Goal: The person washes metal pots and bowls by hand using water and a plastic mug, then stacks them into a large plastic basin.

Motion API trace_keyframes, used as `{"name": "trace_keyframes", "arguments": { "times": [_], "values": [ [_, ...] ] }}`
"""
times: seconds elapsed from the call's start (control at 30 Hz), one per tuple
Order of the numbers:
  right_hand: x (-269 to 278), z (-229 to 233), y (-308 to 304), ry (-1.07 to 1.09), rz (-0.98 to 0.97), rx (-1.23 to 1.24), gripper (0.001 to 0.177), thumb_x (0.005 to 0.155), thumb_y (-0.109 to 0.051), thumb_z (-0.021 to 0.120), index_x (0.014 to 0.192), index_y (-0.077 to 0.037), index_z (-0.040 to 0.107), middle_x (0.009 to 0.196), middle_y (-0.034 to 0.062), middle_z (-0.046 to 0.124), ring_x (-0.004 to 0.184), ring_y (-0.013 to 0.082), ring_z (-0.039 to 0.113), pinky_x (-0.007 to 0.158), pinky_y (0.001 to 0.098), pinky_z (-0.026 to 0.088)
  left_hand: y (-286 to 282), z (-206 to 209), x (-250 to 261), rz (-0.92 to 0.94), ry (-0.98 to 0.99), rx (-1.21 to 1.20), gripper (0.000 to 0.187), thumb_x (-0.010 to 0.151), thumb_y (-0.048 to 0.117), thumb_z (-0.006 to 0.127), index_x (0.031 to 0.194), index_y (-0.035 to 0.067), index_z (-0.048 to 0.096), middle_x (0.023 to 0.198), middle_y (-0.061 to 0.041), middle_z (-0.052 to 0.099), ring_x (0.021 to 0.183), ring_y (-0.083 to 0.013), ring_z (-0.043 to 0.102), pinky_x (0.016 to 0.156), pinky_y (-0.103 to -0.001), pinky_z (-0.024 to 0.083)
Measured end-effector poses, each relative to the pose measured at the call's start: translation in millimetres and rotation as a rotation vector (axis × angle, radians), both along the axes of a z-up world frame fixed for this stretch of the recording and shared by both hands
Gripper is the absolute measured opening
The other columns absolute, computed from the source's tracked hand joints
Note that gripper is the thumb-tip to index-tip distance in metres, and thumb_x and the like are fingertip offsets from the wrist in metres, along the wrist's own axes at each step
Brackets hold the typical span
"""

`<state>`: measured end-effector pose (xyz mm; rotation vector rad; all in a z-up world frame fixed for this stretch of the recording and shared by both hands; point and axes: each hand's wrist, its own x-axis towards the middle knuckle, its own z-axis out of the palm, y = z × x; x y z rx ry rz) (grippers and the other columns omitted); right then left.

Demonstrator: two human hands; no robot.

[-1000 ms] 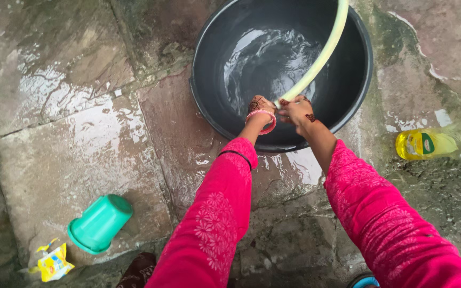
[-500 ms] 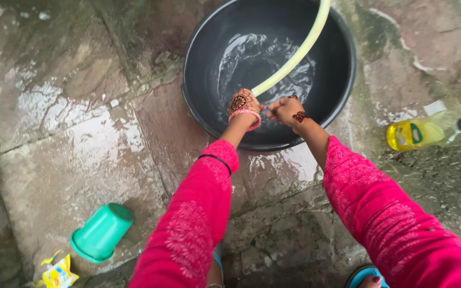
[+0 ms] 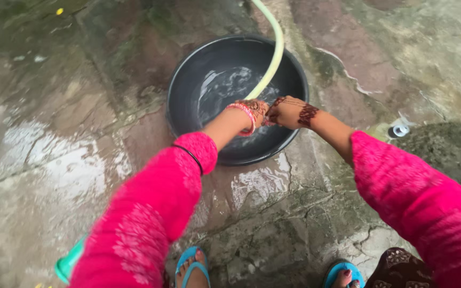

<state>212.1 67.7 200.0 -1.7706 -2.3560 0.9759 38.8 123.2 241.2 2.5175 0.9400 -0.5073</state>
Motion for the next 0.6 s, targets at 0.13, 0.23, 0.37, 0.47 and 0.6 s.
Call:
{"name": "trace_keyframes", "arguments": {
  "times": [0.13,0.23,0.37,0.47,0.6],
  "values": [
    [-47,41,-6,0.116,0.136,0.193,0.016,0.089,-0.022,0.071,0.098,-0.011,0.08,0.093,0.0113,0.077,0.087,0.0292,0.073,0.078,0.0405,0.056,6,26,-56,-0.156,0.065,0.224,0.023,0.094,0.027,0.064,0.113,0.016,0.071,0.122,-0.014,0.07,0.113,-0.0336,0.068,0.092,-0.047,0.054],
    [-122,52,-11,0.334,0.207,0.222,0.017,0.092,-0.02,0.07,0.103,-0.01,0.078,0.095,0.0116,0.077,0.089,0.0278,0.075,0.08,0.0392,0.057,1,48,-133,-0.145,0.155,0.198,0.022,0.088,0.025,0.067,0.11,0.022,0.072,0.122,-0.013,0.07,0.114,-0.034,0.068,0.095,-0.047,0.054],
    [-230,64,-15,0.497,0.294,0.139,0.025,0.092,-0.019,0.066,0.114,-0.011,0.075,0.103,0.0112,0.077,0.094,0.0261,0.076,0.081,0.0394,0.058,-21,50,-274,0.097,0.218,0.183,0.024,0.089,0.038,0.07,0.108,0.023,0.072,0.121,-0.014,0.066,0.117,-0.0353,0.063,0.097,-0.051,0.05],
    [-296,63,-22,0.438,0.415,0.137,0.027,0.095,-0.023,0.067,0.118,-0.011,0.073,0.112,0.0118,0.076,0.099,0.0288,0.073,0.084,0.0409,0.056,-57,16,-396,0.278,0.217,0.215,0.035,0.093,0.045,0.066,0.111,0.016,0.067,0.117,-0.009,0.069,0.118,-0.0325,0.064,0.095,-0.052,0.051],
    [-358,45,-36,0.354,0.483,-0.015,0.031,0.094,-0.026,0.066,0.122,-0.013,0.072,0.114,0.0096,0.076,0.099,0.0264,0.075,0.088,0.0403,0.056,-119,-74,-537,0.955,0.301,0.149,0.046,0.096,0.05,0.064,0.124,0.013,0.064,0.133,-0.014,0.065,0.127,-0.0367,0.06,0.104,-0.052,0.049]
  ]
}}
